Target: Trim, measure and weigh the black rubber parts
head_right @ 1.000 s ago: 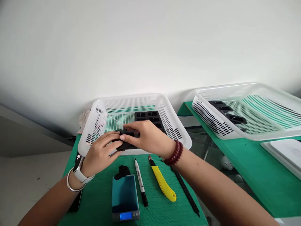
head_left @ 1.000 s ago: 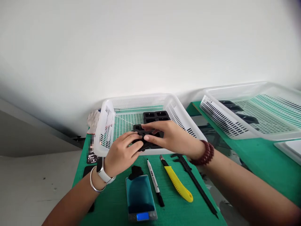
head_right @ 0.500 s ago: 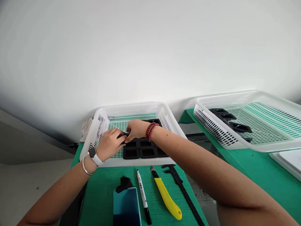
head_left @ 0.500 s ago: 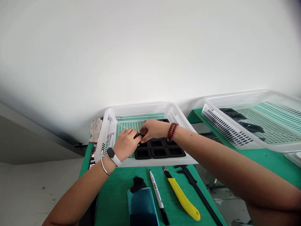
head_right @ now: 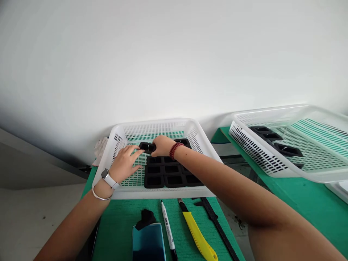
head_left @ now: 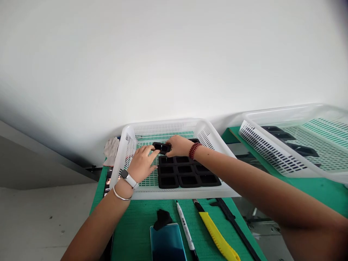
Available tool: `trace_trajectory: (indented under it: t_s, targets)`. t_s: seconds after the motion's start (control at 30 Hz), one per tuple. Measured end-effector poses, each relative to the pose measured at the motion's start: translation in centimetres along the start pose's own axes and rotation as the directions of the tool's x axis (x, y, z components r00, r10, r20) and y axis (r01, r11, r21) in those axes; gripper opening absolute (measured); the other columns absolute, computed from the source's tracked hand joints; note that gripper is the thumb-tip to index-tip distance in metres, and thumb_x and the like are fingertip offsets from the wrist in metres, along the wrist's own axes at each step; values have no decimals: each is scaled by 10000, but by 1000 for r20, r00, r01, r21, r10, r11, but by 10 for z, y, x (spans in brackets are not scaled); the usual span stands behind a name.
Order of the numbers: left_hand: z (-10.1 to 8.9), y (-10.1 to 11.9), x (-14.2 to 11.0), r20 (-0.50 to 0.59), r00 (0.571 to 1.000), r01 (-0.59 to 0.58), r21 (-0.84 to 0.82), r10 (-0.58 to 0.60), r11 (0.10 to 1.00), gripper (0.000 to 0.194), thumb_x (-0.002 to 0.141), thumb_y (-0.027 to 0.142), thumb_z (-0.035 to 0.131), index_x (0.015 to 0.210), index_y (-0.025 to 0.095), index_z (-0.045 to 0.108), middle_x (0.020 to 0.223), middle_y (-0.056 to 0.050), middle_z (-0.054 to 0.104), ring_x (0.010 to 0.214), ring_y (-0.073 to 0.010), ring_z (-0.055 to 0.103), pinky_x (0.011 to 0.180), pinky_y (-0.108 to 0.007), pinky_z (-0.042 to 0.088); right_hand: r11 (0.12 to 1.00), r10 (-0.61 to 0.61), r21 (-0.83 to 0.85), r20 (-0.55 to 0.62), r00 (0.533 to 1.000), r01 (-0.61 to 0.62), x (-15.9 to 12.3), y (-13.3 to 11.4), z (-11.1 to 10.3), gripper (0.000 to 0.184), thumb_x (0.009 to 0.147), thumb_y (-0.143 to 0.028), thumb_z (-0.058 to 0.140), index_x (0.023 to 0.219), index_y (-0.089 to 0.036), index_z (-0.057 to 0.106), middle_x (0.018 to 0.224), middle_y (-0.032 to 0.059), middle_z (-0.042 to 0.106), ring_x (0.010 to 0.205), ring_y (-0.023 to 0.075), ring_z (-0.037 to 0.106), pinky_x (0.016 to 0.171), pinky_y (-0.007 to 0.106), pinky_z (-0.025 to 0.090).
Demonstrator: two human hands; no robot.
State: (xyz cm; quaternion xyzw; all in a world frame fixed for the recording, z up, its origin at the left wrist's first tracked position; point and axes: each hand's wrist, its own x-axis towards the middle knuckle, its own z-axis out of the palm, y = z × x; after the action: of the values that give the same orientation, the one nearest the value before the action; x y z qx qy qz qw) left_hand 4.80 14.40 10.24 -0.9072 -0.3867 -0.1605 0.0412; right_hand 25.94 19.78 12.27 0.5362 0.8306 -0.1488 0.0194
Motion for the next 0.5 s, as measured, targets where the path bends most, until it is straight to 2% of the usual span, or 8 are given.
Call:
trace_trajectory:
  t_s: [0.13, 0.27, 0.4, 0.5]
  targets:
    - [5, -8, -1, 89, 990, 111, -47, -107, 993, 404, 765, 267, 731, 1129, 179, 577, 1161, -109, 569, 1061, -301, 571, 877, -474, 515, 992, -31, -120, -30, 999, 27, 21, 31, 22, 405, 677, -372, 653, 987, -117, 711, 1003, 151, 699, 924, 279, 642, 742, 329, 471]
    - [6, -9, -3, 175, 977, 143, -91, -126, 986, 268, 810, 306, 683, 1020, 161, 603, 1094, -112, 573, 1015, -280, 587, 874, -458, 525, 978, -105, -182, -7, 994, 102, 31, 46, 44, 498, 686, -401, 680, 1104, -131, 695, 1160, 155, 682, 1083, 312, 619, 925, 392, 458]
    - [9, -13, -3, 177, 973, 170, -119, -148, 978, 216, 861, 338, 613, 987, 163, 610, 1069, -113, 583, 1014, -282, 589, 877, -460, 523, 964, -180, -198, 13, 984, 179, 35, 52, 57, 545, 679, -394, 729, 1176, -177, 674, 1295, 117, 634, 1305, 302, 488, 1095, 417, 348]
    - [8, -17, 0, 142, 974, 206, -223, -177, 953, 238, 891, 385, 560, 995, 178, 612, 1056, -108, 604, 1005, -284, 601, 875, -476, 517, 969, -159, -193, -11, 987, 154, 35, 50, 54, 623, 658, -333, 770, 1248, -186, 631, 1341, 127, 601, 1330, 313, 469, 1094, 456, 366]
